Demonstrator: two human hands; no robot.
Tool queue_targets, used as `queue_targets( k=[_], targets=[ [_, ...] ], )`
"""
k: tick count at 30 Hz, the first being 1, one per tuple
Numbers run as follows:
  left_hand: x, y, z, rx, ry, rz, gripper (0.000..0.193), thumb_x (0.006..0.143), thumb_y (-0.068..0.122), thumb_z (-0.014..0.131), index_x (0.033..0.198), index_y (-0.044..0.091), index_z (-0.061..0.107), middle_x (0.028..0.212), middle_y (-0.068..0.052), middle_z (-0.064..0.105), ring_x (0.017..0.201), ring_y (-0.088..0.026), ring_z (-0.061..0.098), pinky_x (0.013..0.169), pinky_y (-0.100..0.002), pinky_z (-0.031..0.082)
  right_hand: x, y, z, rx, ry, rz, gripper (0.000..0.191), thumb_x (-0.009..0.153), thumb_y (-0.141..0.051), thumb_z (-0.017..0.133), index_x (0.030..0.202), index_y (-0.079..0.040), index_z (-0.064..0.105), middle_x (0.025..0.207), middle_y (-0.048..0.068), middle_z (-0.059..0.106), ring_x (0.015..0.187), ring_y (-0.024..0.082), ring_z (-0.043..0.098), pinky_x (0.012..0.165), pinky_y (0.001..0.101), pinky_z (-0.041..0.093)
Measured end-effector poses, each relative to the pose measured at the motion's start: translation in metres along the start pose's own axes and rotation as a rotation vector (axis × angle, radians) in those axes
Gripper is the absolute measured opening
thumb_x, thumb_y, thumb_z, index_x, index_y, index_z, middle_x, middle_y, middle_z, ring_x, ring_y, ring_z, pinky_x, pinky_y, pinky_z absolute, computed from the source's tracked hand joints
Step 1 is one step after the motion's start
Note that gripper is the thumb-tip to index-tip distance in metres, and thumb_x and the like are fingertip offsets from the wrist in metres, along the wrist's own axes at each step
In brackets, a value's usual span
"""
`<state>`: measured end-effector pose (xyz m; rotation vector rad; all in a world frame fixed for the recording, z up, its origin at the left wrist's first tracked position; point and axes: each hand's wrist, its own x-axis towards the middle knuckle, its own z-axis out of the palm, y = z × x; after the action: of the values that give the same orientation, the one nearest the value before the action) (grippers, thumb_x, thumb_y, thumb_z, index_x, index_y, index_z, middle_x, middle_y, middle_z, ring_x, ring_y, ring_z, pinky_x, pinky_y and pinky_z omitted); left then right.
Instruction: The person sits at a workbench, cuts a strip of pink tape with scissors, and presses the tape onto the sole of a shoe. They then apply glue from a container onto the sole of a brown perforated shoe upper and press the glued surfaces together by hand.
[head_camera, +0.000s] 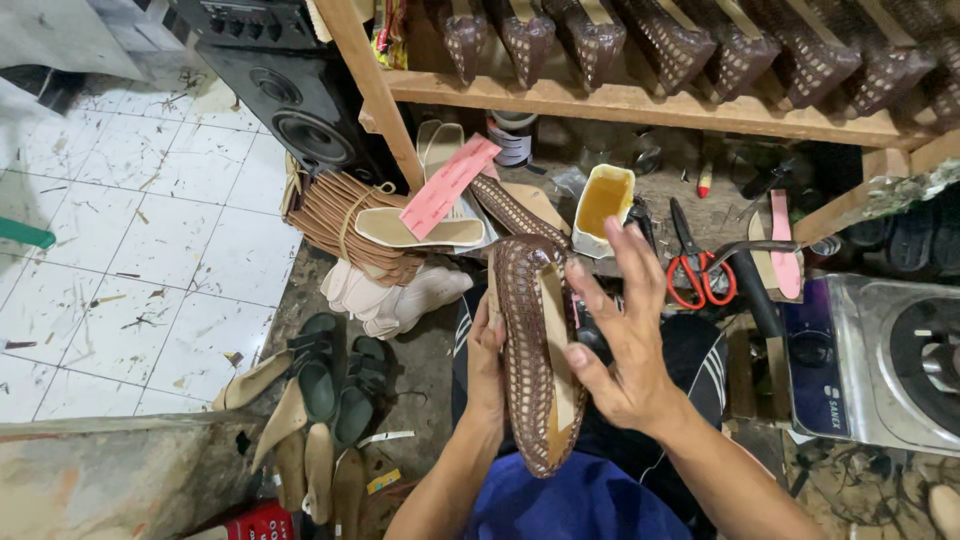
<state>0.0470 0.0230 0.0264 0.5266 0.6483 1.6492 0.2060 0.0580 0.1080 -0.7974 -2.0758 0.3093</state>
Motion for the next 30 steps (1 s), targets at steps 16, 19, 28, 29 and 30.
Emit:
queue_targets(
  k=[16,19,28,29,30],
  targets=[
    [-0.007,-0.008,-0.007,0.072,0.067,0.130,0.091,0.083,0.047,0.083,0.150,-0.002,0.045,0.133,-0.011,0.063,0.119,-0.019,0.063,0.103,-0.034,0.052,0.009,-0.031,0.000,-0.283,0.034,0.017,0.058,0.104,-0.047,0.045,0.143,-0.007,0.061,0.152,0.020,0.044,0.145,0.042,0.030,0.123,0.0610,0.016],
    [-0.009,-0.006,-0.006,0.081,0.040,0.130,0.090,0.086,0.046,0.083,0.150,-0.003,0.045,0.133,-0.011,0.064,0.118,-0.019,0.063,0.103,-0.034,0.052,0.011,-0.032,-0.003,-0.290,0.071,0.008,0.052,0.101,-0.042,0.049,0.139,-0.010,0.067,0.138,0.015,0.052,0.132,0.037,0.037,0.119,0.0581,0.022],
    [-0.013,0.004,0.002,0.035,-0.009,0.062,0.088,0.086,0.049,0.081,0.149,-0.003,0.047,0.131,-0.011,0.065,0.116,-0.019,0.065,0.100,-0.034,0.054,0.011,-0.021,-0.005,-0.412,0.052,-0.028,0.052,0.099,-0.043,0.052,0.139,-0.015,0.069,0.121,0.013,0.054,0.118,0.035,0.037,0.112,0.0584,0.022],
    [-0.013,0.005,0.003,0.028,-0.018,0.055,0.088,0.086,0.048,0.082,0.149,-0.002,0.047,0.131,-0.011,0.065,0.115,-0.019,0.065,0.100,-0.034,0.054,0.011,-0.019,-0.004,-0.419,0.056,-0.043,0.051,0.099,-0.043,0.052,0.138,-0.017,0.070,0.119,0.012,0.053,0.118,0.034,0.038,0.112,0.0585,0.022],
    [-0.013,0.006,0.004,0.029,-0.007,0.048,0.088,0.085,0.048,0.082,0.149,-0.002,0.047,0.131,-0.010,0.065,0.115,-0.019,0.065,0.100,-0.034,0.054,0.010,-0.018,-0.005,-0.428,0.058,-0.054,0.050,0.098,-0.044,0.053,0.137,-0.019,0.071,0.118,0.012,0.053,0.118,0.033,0.038,0.112,0.0587,0.022]
  ],
)
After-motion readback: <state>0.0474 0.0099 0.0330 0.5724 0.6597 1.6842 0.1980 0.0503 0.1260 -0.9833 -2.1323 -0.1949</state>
